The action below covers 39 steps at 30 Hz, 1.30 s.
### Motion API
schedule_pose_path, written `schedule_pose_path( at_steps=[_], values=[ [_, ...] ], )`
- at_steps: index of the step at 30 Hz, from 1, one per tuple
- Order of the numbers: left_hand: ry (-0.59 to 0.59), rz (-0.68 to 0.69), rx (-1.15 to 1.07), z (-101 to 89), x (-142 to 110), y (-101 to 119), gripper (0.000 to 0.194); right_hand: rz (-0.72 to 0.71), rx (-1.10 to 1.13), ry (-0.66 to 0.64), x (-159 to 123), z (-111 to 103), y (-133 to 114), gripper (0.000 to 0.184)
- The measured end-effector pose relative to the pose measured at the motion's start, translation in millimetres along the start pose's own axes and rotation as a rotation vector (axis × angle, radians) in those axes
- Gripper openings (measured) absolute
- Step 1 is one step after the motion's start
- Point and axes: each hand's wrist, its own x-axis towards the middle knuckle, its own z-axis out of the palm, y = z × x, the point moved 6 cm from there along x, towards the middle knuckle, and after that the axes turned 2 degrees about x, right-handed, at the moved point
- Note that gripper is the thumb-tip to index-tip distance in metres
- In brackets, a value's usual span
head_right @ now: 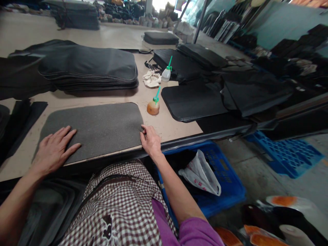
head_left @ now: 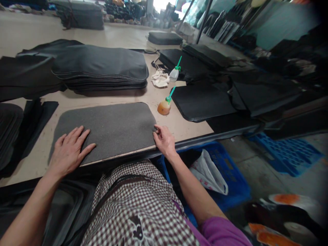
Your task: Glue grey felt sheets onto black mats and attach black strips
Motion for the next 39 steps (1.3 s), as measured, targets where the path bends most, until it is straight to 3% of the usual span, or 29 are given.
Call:
schedule_pose_path(
  at_steps=[39],
  values=[
    [-0.003, -0.002, -0.007, -3.9, 0.1, 2.1, 0.075, 0.017, -0.011, -0.006, -0.6, 0.4, 0.3, 0.033]
  ],
)
